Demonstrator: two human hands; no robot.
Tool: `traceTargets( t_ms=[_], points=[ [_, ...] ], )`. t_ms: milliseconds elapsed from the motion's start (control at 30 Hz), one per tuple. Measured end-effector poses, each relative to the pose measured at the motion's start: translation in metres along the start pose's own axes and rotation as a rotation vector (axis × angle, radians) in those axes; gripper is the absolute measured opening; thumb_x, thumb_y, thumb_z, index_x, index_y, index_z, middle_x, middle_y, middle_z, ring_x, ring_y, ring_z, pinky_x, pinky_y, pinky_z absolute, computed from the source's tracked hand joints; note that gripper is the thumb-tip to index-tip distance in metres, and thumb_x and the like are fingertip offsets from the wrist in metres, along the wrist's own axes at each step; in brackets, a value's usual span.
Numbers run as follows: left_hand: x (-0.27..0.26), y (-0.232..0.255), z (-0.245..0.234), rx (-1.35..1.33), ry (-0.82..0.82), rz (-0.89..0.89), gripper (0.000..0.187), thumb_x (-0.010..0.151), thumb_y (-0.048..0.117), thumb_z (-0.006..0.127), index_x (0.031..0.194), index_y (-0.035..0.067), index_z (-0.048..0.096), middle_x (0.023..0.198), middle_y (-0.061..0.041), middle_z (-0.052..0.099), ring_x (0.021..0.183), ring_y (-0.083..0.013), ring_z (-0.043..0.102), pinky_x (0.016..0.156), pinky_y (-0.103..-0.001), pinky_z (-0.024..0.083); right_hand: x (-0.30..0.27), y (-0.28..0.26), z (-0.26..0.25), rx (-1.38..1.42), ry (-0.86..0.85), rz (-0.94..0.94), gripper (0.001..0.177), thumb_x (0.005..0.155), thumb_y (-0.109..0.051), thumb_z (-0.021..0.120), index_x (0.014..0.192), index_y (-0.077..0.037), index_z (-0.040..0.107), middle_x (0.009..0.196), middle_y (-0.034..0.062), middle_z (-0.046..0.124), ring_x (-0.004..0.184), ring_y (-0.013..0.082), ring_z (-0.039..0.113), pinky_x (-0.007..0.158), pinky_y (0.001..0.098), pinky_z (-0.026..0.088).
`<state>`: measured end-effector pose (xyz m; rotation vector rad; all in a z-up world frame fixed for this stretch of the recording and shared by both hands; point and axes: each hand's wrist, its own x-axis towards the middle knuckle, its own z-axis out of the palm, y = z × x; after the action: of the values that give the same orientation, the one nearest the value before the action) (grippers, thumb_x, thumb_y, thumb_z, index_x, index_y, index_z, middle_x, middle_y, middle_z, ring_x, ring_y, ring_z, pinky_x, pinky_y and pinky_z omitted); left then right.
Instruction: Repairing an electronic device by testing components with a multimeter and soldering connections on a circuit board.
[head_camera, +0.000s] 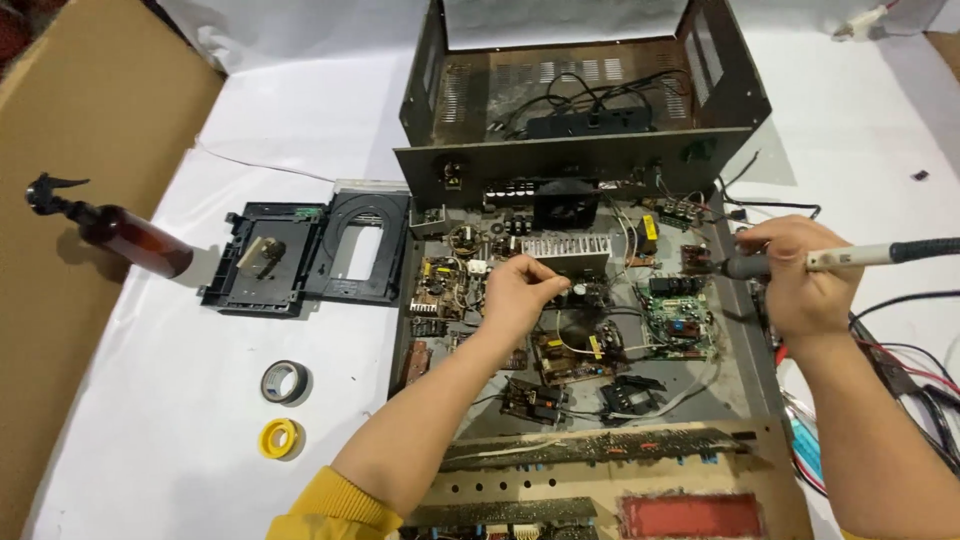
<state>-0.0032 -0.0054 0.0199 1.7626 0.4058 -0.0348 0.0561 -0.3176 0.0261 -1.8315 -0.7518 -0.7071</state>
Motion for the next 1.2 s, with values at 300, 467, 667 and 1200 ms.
traceTargets(
  t_ms=[300, 467, 667, 1200],
  points=[
    [-0.022, 0.051, -0.024, 0.075, -0.081, 0.155, 0.026, 0.085, 0.011, 0.081, 0.071, 0.015, 0.059, 0.080, -0.002, 0.071, 0.075, -0.0147, 0.063, 0.074, -0.036, 0.060, -0.070, -0.022, -0.006, 0.206, -0.142, 0.360, 0.014, 0.094, 0.003, 0.061, 0.102, 0.000, 0.072, 0.117, 0.0190, 0.073, 0.101, 0.0253, 0.074, 0.073, 0.0257, 0.066],
    [-0.094, 0.044, -0.105, 0.226, 0.080, 0.284, 0.008, 0.088, 0.015, 0.074, 0.084, 0.012, 0.069, 0.085, -0.003, 0.072, 0.078, -0.0126, 0.064, 0.074, -0.026, 0.055, -0.113, -0.041, -0.025, 0.457, -0.094, 0.435, 0.017, 0.101, -0.012, 0.058, 0.111, -0.002, 0.068, 0.131, 0.0204, 0.068, 0.127, 0.0323, 0.068, 0.117, 0.0412, 0.058],
    [-0.175, -0.040, -0.145, -0.292, 0.387, 0.212, 0.014, 0.088, -0.009, 0.061, 0.083, 0.003, 0.058, 0.081, -0.017, 0.074, 0.075, -0.0272, 0.073, 0.073, -0.038, 0.064, -0.159, -0.055, -0.011, 0.806, 0.075, 0.686, 0.051, 0.102, -0.052, 0.061, 0.114, -0.003, 0.059, 0.137, 0.0209, 0.051, 0.095, 0.0353, 0.062, 0.086, 0.0457, 0.059],
    [-0.126, -0.030, -0.162, -0.674, 0.054, 0.400, 0.014, 0.087, -0.011, 0.064, 0.087, 0.002, 0.059, 0.081, -0.016, 0.069, 0.076, -0.0254, 0.066, 0.074, -0.036, 0.059, -0.142, -0.070, -0.026, 0.915, 0.151, 0.638, 0.030, 0.109, -0.036, 0.068, 0.108, -0.007, 0.074, 0.134, 0.0238, 0.061, 0.095, 0.0283, 0.064, 0.081, 0.0314, 0.061]
  ],
)
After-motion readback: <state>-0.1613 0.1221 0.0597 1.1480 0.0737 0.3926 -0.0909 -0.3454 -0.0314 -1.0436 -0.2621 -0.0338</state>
